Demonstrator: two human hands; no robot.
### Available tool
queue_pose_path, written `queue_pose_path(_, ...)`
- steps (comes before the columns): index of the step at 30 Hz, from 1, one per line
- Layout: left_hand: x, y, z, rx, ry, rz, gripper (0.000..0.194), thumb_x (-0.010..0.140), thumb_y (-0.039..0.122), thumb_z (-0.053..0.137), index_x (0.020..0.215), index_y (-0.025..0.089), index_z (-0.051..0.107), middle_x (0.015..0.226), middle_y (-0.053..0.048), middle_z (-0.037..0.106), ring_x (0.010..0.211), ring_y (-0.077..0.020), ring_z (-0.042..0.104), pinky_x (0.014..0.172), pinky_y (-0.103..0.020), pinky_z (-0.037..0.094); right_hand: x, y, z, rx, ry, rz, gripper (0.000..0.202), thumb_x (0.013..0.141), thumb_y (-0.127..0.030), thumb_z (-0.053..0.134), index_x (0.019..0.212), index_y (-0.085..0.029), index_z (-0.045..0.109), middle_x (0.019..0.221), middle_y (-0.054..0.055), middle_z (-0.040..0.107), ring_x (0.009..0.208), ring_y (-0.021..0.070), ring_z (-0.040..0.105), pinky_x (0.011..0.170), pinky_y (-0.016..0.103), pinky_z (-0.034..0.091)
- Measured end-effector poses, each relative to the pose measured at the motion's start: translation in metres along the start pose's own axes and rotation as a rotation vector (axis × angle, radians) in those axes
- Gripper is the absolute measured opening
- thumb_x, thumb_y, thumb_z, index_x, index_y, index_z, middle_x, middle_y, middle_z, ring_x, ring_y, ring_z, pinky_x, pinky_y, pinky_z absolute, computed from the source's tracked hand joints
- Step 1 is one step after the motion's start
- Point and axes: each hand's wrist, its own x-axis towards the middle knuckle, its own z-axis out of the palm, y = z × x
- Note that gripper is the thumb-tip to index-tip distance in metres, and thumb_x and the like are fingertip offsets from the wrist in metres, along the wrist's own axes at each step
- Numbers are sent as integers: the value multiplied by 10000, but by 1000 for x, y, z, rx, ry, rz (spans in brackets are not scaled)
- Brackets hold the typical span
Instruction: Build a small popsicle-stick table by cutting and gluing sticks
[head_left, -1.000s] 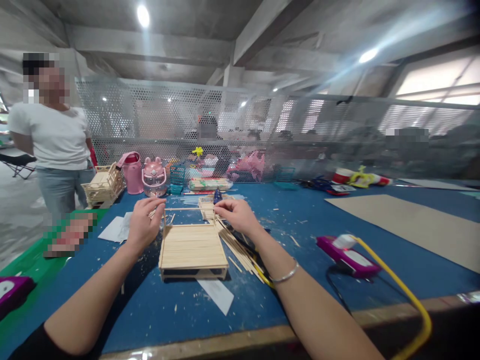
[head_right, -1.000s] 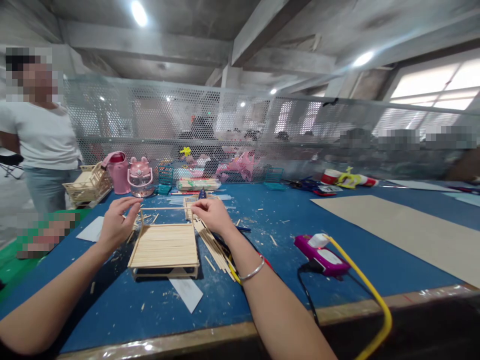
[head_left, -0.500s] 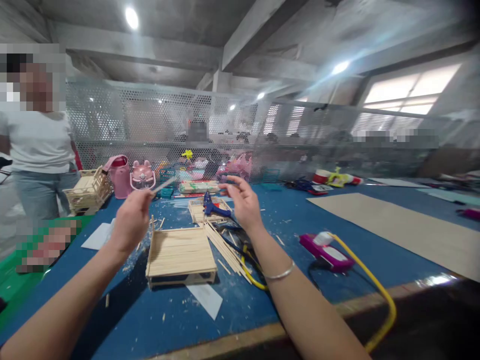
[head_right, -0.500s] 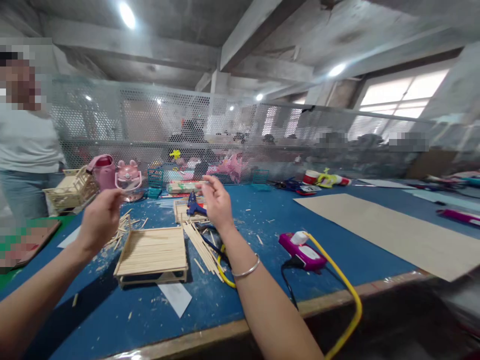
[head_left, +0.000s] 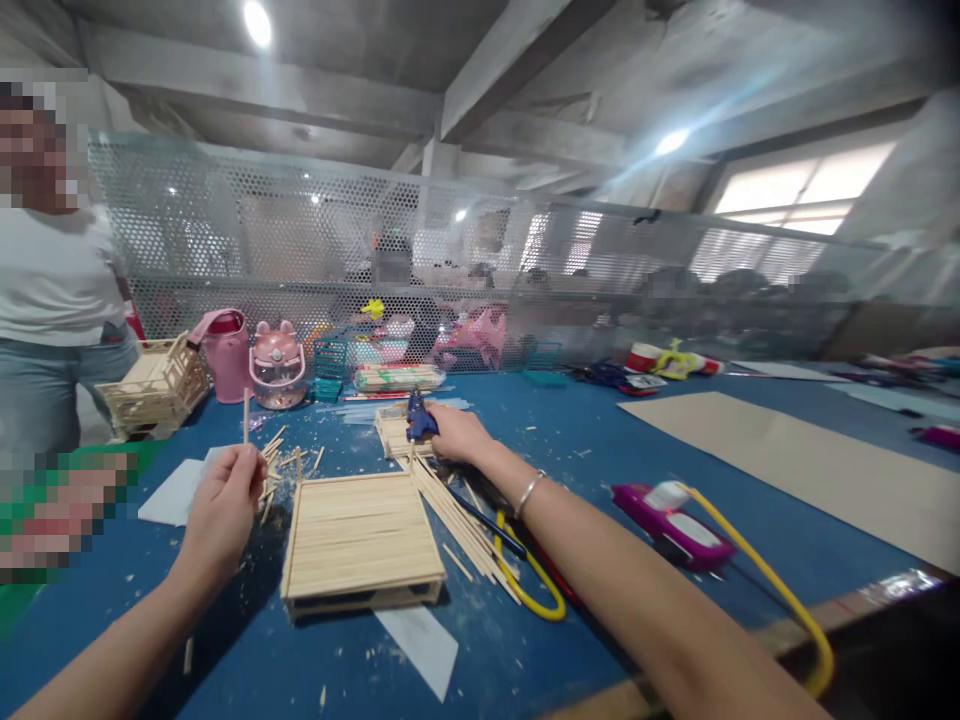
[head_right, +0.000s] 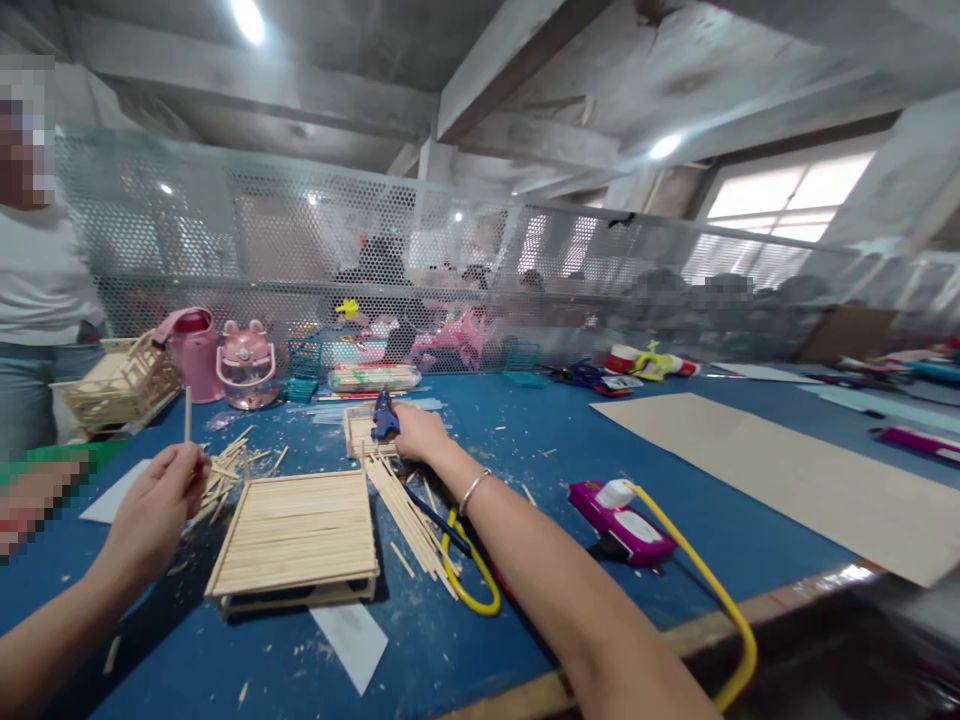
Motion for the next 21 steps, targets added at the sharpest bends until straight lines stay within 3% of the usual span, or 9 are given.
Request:
queue_pose_path(5, -8, -2, 4, -77, -88, -125, 353, 624, 517, 576, 683, 182, 481, 577, 51, 459, 451, -50, 339, 377, -147, 217, -1, 9, 4, 47, 63, 11, 358, 780, -373, 446, 1100, -238, 529, 1021, 66, 636, 899, 226, 590, 692, 267, 409)
queue_pose_path(10, -13, 0, 4, -55, -91, -122, 331, 660, 503, 552, 653, 181, 471, 572, 51, 441, 445, -51, 308, 376, -156, 208, 1, 18, 9, 327, 153, 42, 293, 775, -365, 464, 936, -171, 612, 915, 91, 660, 842, 219, 599, 671, 250, 411)
queue_pose_path(14, -16, 3, 4, -19, -107, -100, 310, 703, 472, 512, 622, 178, 451, 531, 60, 379, 426, -51, 260, 373, -168, 195, 6, 23, 12, 622, 212, 166, 266, 728, -348, 541, 853, -126, 619, 884, 127, 655, 822, 227, 594, 676, 270, 422)
queue_pose_path(19, -18, 7, 7, 17, -108, -88, 285, 741, 422, 459, 597, 176, 448, 480, 60, 331, 415, -59, 256, 370, -174, 201, 9, 20, 21, 834, 240, 255, 251, 778, -351, 474, 854, -134, 576, 727, 76, 655, 603, 149, 598, 500, 211, 422)
queue_pose_path(21, -19, 9, 7, 27, -104, -97, 277, 751, 402, 436, 592, 176, 455, 461, 58, 317, 409, -64, 260, 368, -175, 211, 9, 18, 22, 903, 265, 282, 275, 814, -364, 409, 868, -137, 553, 752, 71, 654, 556, 121, 586, 445, 187, 401)
